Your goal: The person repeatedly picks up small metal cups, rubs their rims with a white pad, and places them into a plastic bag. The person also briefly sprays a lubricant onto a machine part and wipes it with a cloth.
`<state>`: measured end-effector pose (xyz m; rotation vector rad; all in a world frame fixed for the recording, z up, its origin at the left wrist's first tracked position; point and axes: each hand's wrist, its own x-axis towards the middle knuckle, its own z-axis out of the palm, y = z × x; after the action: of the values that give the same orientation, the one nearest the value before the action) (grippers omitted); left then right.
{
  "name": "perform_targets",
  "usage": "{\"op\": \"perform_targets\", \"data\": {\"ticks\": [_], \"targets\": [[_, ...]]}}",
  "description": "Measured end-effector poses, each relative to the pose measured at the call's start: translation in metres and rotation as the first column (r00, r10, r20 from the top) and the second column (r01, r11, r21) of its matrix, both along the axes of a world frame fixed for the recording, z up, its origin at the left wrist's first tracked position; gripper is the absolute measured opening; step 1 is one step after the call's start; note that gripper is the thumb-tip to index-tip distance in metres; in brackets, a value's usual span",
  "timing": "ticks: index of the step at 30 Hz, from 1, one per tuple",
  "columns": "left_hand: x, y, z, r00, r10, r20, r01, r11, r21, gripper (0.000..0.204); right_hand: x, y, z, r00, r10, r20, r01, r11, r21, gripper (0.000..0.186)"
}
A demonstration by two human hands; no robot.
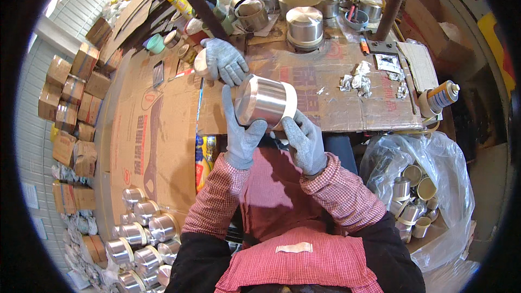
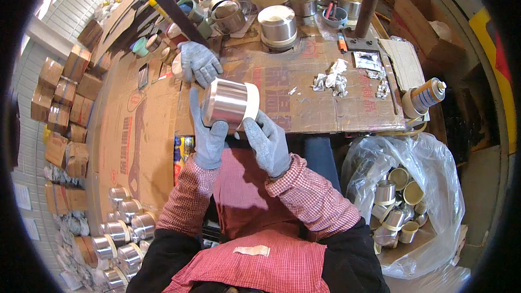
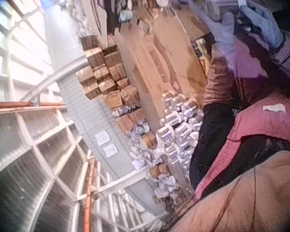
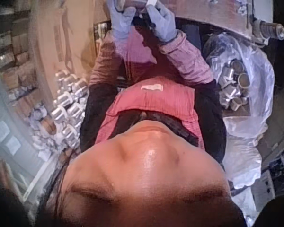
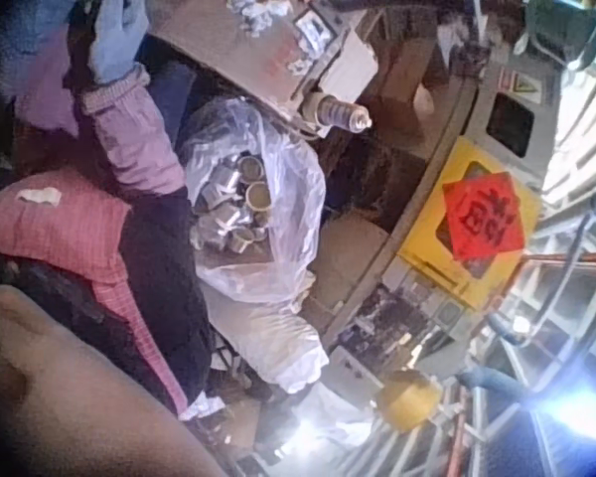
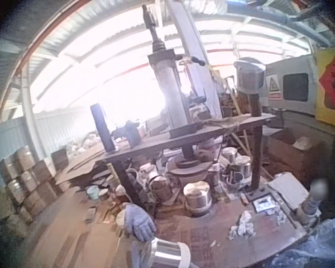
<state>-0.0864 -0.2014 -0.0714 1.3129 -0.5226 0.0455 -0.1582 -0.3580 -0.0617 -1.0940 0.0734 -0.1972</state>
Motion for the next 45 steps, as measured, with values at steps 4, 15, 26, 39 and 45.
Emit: {"op": "perform_targets", "data": {"ticks": [4, 15, 26, 39, 45], "targets": [[0.02, 0.001, 0.01, 0.964, 0.236, -0.123, -0.217, 0.964, 0.153, 0.112, 0.034, -0.037, -0.003, 0.988, -0.142, 0.067, 0.149, 0.982, -0.115, 0.06], [0.127, -0.052, 0.019, 0.861, 0.395, 0.322, -0.492, 0.806, 0.329, 0.119, 0.247, -0.124, 0.006, 0.875, -0.485, -0.004, 0.265, 0.485, -0.833, 0.106], [0.221, -0.165, 0.0, 0.98, 0.059, 0.192, -0.1, 0.973, 0.209, 0.114, -0.006, -0.133, 0.015, 0.883, -0.432, 0.185, 0.468, 0.843, -0.264, 0.114], [0.074, -0.11, -0.02, 0.927, 0.11, 0.358, -0.26, 0.877, 0.403, 0.083, -0.374, -0.257, -0.112, 0.12, -0.99, 0.08, 0.472, -0.014, -0.881, 0.093], [-0.03, -0.054, -0.009, 0.973, 0.08, 0.219, -0.165, 0.897, 0.409, 0.069, -0.334, -0.244, -0.107, 0.345, -0.858, 0.38, 0.335, -0.266, -0.904, 0.071]]}}
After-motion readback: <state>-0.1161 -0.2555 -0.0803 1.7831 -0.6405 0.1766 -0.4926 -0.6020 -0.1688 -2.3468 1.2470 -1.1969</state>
